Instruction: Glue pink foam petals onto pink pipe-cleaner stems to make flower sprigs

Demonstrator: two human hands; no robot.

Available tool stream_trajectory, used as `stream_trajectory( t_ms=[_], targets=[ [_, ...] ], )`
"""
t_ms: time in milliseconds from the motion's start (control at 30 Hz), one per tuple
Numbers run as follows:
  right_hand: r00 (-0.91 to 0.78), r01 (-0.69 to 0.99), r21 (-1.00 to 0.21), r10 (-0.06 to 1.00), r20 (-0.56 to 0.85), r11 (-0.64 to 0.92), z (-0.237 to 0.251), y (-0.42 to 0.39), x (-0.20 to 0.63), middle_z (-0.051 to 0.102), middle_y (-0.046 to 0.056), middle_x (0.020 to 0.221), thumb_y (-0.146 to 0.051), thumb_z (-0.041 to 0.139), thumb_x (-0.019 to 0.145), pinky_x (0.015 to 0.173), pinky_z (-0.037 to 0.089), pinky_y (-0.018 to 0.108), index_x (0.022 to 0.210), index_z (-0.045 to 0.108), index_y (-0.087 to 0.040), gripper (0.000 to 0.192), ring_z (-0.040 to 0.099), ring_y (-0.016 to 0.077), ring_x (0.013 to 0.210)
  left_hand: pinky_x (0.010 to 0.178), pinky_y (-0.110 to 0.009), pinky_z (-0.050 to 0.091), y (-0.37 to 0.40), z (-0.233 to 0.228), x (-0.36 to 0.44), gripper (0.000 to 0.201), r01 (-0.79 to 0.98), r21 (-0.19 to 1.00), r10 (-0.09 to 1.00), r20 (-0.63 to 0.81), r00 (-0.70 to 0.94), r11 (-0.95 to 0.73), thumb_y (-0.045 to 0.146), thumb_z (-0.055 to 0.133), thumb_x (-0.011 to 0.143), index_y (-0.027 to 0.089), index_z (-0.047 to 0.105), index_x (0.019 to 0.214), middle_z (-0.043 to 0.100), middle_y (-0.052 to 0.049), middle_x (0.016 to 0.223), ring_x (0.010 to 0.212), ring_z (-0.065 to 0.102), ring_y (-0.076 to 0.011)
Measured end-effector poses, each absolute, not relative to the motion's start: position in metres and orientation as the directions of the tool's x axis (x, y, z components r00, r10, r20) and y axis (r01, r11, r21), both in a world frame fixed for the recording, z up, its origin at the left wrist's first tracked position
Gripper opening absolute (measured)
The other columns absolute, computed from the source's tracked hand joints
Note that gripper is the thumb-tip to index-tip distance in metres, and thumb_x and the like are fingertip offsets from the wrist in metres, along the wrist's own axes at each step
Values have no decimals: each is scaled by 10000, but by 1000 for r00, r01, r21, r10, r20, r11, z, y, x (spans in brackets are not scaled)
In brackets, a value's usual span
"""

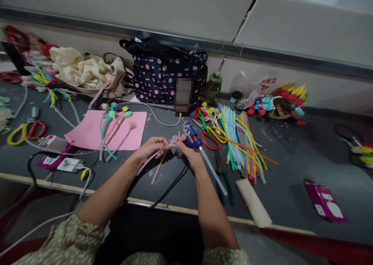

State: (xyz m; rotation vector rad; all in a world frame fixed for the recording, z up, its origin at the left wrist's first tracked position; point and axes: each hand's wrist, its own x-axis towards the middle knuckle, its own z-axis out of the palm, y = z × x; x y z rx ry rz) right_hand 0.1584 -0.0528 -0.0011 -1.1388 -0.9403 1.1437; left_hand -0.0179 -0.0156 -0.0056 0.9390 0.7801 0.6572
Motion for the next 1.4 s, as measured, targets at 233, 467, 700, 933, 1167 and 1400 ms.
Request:
stream_trajectory(
  t_ms=[233,467,700,933,1167,1400],
  targets=[
    [176,-149,-989,984,-5,21,3,-54,158,566,-43,685,-308,784,664,555,408,267,659,604,-212,204,411,100,558,364,-156,271,-15,-9,-19,164,-140,896,772,-273,574,422,268,715,671,128,635,700,488,45,458,342,384,-39],
    [174,-111,-994,985,-15,4,3,-54,158,560,-44,658,-325,796,658,544,387,250,687,624,-191,220,425,90,550,365,-157,278,-16,-8,-18,119,-137,898,772,-273,574,419,227,698,659,130,637,692,489,49,456,339,382,-38],
    [163,-50,-999,987,9,17,7,-55,157,528,-55,640,-326,762,697,602,419,268,717,597,-195,212,441,98,570,367,-157,272,-15,-8,-19,123,-127,906,775,-266,573,404,230,697,657,130,633,689,489,48,461,345,384,-37],
    [145,15,-1000,989,11,9,3,-52,158,552,-27,673,-381,758,687,683,454,310,744,584,-182,270,497,127,618,368,-158,279,-16,-9,-19,129,-132,910,778,-252,575,393,229,694,680,120,626,695,486,46,471,351,384,-38],
    [159,75,-995,984,80,69,-9,-51,163,571,-20,728,-398,736,725,681,455,285,791,587,-188,266,509,120,643,369,-156,291,-16,-7,-19,143,-125,910,776,-258,576,395,235,696,682,114,622,700,491,47,483,355,386,-36],
    [164,103,-990,979,117,101,-10,-51,161,580,-11,748,-403,720,744,692,461,291,785,596,-191,249,533,133,673,368,-159,287,-16,-7,-18,154,-116,906,772,-273,573,406,242,700,672,118,609,684,494,46,474,349,387,-38]
  ],
)
